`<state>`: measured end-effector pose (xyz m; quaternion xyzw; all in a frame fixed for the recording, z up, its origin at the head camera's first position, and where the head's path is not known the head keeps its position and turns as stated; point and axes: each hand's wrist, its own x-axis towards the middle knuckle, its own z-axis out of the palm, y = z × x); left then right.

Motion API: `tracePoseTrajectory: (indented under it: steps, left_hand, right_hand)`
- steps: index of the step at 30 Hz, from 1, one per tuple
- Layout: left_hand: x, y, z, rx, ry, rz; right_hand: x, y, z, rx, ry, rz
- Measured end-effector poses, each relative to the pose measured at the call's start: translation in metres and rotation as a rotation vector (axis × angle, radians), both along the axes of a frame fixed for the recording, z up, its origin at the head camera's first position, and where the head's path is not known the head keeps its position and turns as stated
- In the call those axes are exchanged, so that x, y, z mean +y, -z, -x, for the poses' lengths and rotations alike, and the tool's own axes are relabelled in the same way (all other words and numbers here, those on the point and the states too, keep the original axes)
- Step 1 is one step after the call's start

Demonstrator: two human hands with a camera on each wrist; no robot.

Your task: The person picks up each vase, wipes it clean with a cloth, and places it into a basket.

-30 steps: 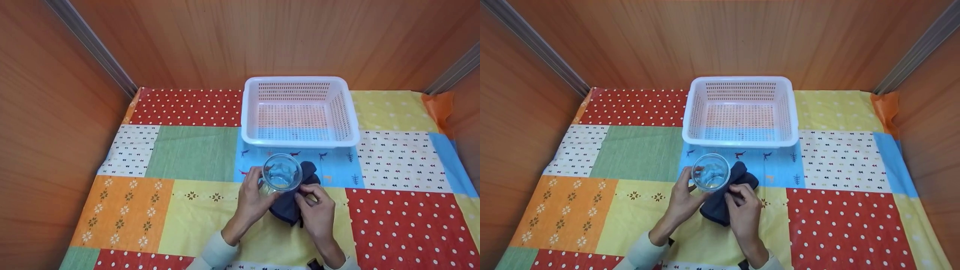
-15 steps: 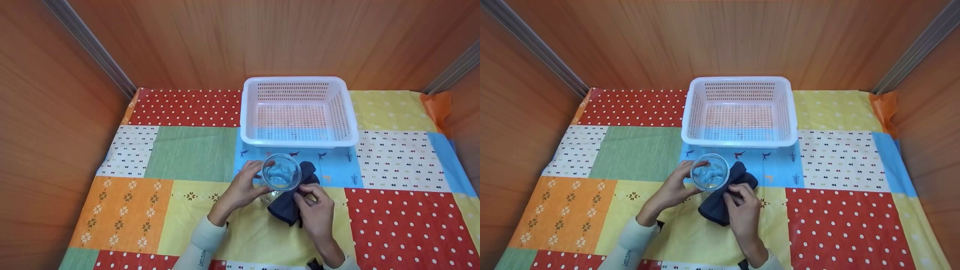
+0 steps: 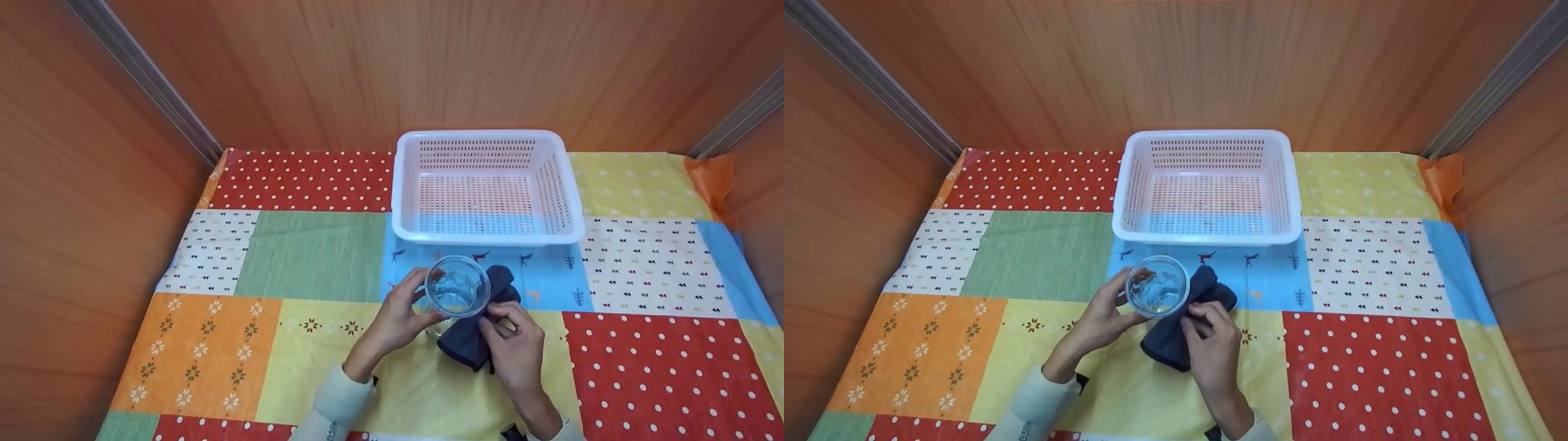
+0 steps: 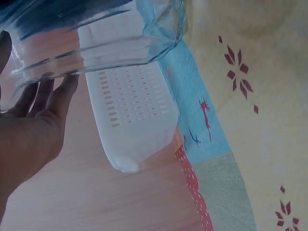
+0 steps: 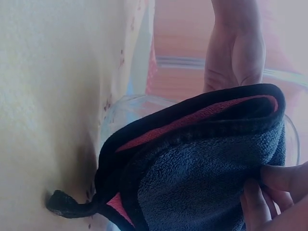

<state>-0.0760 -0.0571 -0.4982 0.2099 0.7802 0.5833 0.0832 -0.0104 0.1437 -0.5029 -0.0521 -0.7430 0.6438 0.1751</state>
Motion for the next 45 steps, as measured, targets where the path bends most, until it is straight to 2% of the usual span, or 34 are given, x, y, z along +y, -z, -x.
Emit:
tracePoseTrajectory:
  steps: [5, 12, 17, 21, 23, 25, 31, 35, 41, 45]
  left_hand:
    - [0.012, 0.002, -0.010, 0.041, -0.143, -0.041]
    - [0.028, 0.004, -0.025, 0.133, -0.334, -0.015]
    - [0.035, 0.007, -0.031, 0.178, -0.419, 0.005]
    - [0.035, 0.007, -0.032, 0.159, -0.450, 0.018]
    - [0.032, 0.006, -0.029, 0.143, -0.431, 0.036]
    - [0.027, 0.004, -0.024, 0.121, -0.384, 0.059]
    - [0.005, -0.006, -0.007, 0.023, -0.163, 0.096]
    - [-0.003, -0.010, 0.003, -0.043, -0.060, 0.087]
    - [-0.004, -0.013, 0.012, -0.131, -0.040, 0.050]
    - [-0.003, -0.014, 0.012, -0.137, -0.058, 0.050]
  right_hand:
    - [0.002, 0.001, 0.002, 0.037, -0.012, -0.007]
    - [0.004, 0.002, 0.005, 0.062, -0.019, -0.013]
    - [0.006, 0.003, 0.007, 0.054, -0.031, -0.037]
    - [0.008, 0.003, 0.010, 0.064, -0.053, -0.054]
    - [0.009, 0.004, 0.011, 0.069, -0.061, -0.048]
    - [0.009, 0.005, 0.011, 0.072, -0.065, -0.046]
    - [0.009, 0.006, 0.012, 0.071, -0.069, -0.048]
    - [0.010, 0.006, 0.013, 0.074, -0.068, -0.050]
    - [0.010, 0.006, 0.014, 0.065, -0.079, -0.027]
    - [0.011, 0.005, 0.015, 0.066, -0.096, -0.036]
